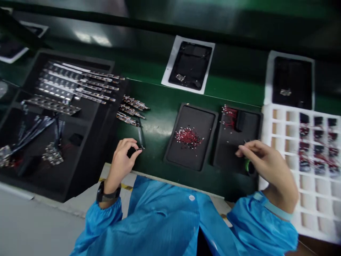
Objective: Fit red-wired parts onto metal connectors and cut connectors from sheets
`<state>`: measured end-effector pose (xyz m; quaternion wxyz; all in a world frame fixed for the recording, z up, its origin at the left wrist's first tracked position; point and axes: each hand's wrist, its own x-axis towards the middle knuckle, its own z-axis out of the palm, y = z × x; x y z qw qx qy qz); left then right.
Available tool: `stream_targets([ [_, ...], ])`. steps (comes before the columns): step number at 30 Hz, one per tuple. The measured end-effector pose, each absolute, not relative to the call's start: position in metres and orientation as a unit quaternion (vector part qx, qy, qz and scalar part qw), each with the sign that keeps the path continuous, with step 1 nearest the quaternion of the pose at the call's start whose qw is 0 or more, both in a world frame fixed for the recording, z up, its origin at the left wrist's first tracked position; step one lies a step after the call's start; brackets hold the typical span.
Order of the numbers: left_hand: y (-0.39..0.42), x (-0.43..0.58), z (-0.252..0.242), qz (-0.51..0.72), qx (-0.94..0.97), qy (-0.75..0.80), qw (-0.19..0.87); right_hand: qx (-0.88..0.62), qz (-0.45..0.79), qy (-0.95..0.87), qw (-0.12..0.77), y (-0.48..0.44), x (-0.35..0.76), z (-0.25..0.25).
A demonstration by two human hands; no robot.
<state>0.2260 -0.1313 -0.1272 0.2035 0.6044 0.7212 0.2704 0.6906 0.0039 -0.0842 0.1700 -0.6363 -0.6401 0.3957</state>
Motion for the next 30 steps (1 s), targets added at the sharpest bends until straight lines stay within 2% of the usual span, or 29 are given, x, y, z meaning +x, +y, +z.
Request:
stream_targets([
  [4, -0.122, 0.238, -0.123, 0.325, 0.597, 0.684, 0.264, -0.559, 0.505, -0.62, 0.221, -0.001, 0.66, -0.073],
  [9, -0.098, 0.273, -0.096, 0.383, 0.627, 0.614, 0.289, -0.469, 0.566, -0.631, 0.249, 0.007, 0.616, -0.069],
  [14, -0.049, 0.31, -0.077, 0.418, 0.676, 0.536, 0.284, -0.434, 0.553, -0.653, 0.284, 0.018, 0.577, -0.076],
  [19, -0.008, 0.33, -0.082, 0.44, 0.692, 0.476, 0.316, -0.43, 0.542, -0.647, 0.321, 0.021, 0.561, -0.085],
  [24, -0.003, 0.339, -0.088, 0.436, 0.681, 0.47, 0.354, -0.442, 0.529, -0.642, 0.336, 0.021, 0.562, -0.09],
  [30, -0.004, 0.343, -0.091, 0.44, 0.708, 0.456, 0.314, -0.433, 0.546, -0.636, 0.331, 0.02, 0.562, -0.092],
])
